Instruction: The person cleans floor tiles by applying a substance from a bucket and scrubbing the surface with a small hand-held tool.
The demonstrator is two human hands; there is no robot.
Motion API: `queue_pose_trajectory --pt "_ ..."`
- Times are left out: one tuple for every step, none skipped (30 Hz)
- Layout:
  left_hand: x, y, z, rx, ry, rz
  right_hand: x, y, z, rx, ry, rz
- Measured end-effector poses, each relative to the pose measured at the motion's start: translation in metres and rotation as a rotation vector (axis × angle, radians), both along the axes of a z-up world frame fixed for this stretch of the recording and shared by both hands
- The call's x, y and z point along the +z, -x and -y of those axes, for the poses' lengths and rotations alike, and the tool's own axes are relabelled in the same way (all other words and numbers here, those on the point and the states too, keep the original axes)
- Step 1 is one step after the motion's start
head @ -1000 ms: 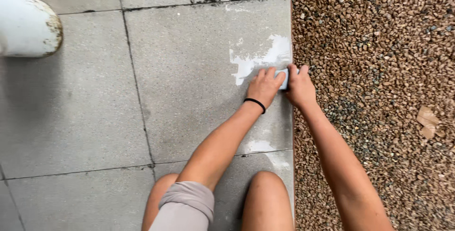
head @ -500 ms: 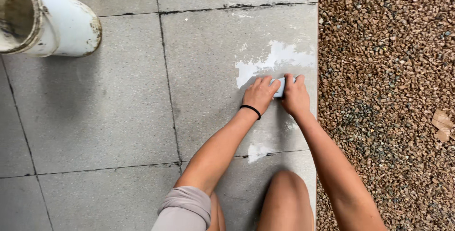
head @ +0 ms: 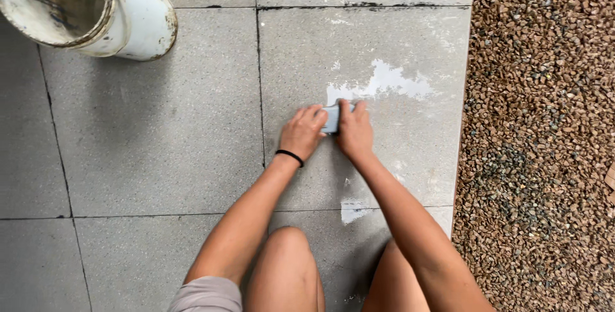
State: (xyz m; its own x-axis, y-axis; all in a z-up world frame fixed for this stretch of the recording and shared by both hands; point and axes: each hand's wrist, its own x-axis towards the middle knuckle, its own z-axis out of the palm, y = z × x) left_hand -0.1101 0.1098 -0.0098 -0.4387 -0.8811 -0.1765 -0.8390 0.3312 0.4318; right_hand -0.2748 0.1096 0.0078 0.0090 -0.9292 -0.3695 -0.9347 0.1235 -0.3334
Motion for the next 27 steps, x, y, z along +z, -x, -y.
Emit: queue_pose_trajectory --pt "-0.003 -0.016 -0.001 0.005 0.0 0.004 -0.001 -0.015 0.001 0.005 0.0 0.004" --pt "-0.005 -0.031 -0.003 0.016 0.018 0.004 -0.001 -0.029 0.002 0.012 0.024 0.02" --pt "-0.007 -0.047 -0.004 0.025 0.036 0.007 -0.001 -0.044 0.002 0.016 0.049 0.038" --pt "-0.007 -0.064 -0.006 0.028 0.037 0.012 0.006 -0.059 0.002 0.019 0.05 0.043" --pt "-0.008 -0.08 -0.008 0.039 0.028 0.01 0.012 -0.072 0.003 0.044 0.067 0.054" --pt "-0.009 -0.095 -0.009 0.05 0.019 0.007 0.019 -0.084 0.003 0.069 0.084 0.065" --pt "-0.003 -0.109 -0.012 0.049 0.016 0.01 0.013 -0.097 0.001 0.068 0.081 0.068" --pt "0.003 -0.123 -0.015 0.063 0.003 0.01 0.008 -0.11 -0.001 0.102 0.114 0.067" --pt "0.009 -0.135 -0.016 0.077 -0.007 0.008 0.003 -0.121 -0.002 0.137 0.149 0.065" --pt "0.007 -0.15 -0.025 0.076 -0.008 0.009 -0.001 -0.132 -0.007 0.136 0.148 0.066" --pt "0.003 -0.161 -0.029 0.079 0.015 -0.012 -0.005 -0.141 -0.008 0.169 0.153 0.12" --pt "0.0 -0.172 -0.032 0.083 0.037 -0.032 -0.009 -0.149 -0.008 0.203 0.157 0.173" --pt "0.0 -0.174 -0.033 0.076 0.044 -0.038 -0.008 -0.151 -0.009 0.197 0.164 0.167" --pt "0.0 -0.176 -0.034 0.082 0.04 -0.031 -0.008 -0.152 -0.009 0.196 0.126 0.174" --pt "0.002 -0.182 -0.039 0.092 0.03 -0.017 -0.008 -0.158 -0.013 0.199 0.083 0.189" --pt "0.0 -0.181 -0.038 0.089 0.03 -0.015 -0.002 -0.154 -0.013 0.195 0.083 0.191" --pt "-0.003 -0.179 -0.038 0.075 0.029 0.017 0.004 -0.15 -0.013 0.211 0.058 0.186" --pt "-0.005 -0.177 -0.038 0.062 0.027 0.05 0.009 -0.146 -0.014 0.226 0.032 0.18" --pt "-0.003 -0.172 -0.038 0.059 0.024 0.052 0.007 -0.142 -0.016 0.223 0.029 0.182" --pt "-0.001 -0.166 -0.038 0.058 0.016 0.071 0.006 -0.138 -0.018 0.219 0.019 0.162" --pt "0.001 -0.159 -0.039 0.055 0.009 0.087 0.004 -0.133 -0.021 0.214 0.008 0.138" --pt "-0.001 -0.154 -0.04 0.051 0.005 0.086 0.003 -0.128 -0.024 0.21 0.004 0.138" --pt "-0.003 -0.149 -0.039 0.05 -0.004 0.106 0.002 -0.122 -0.025 0.208 0.005 0.129" --pt "-0.005 -0.143 -0.038 0.048 -0.012 0.125 0.001 -0.116 -0.025 0.205 0.005 0.119" --pt "0.002 -0.131 -0.038 0.046 -0.013 0.127 0.002 -0.107 -0.026 0.203 0.005 0.121" --pt "0.009 -0.119 -0.038 0.074 -0.061 0.146 0.003 -0.098 -0.026 0.204 -0.004 0.126" --pt "0.016 -0.107 -0.035 0.103 -0.107 0.164 0.005 -0.09 -0.024 0.205 -0.01 0.13"
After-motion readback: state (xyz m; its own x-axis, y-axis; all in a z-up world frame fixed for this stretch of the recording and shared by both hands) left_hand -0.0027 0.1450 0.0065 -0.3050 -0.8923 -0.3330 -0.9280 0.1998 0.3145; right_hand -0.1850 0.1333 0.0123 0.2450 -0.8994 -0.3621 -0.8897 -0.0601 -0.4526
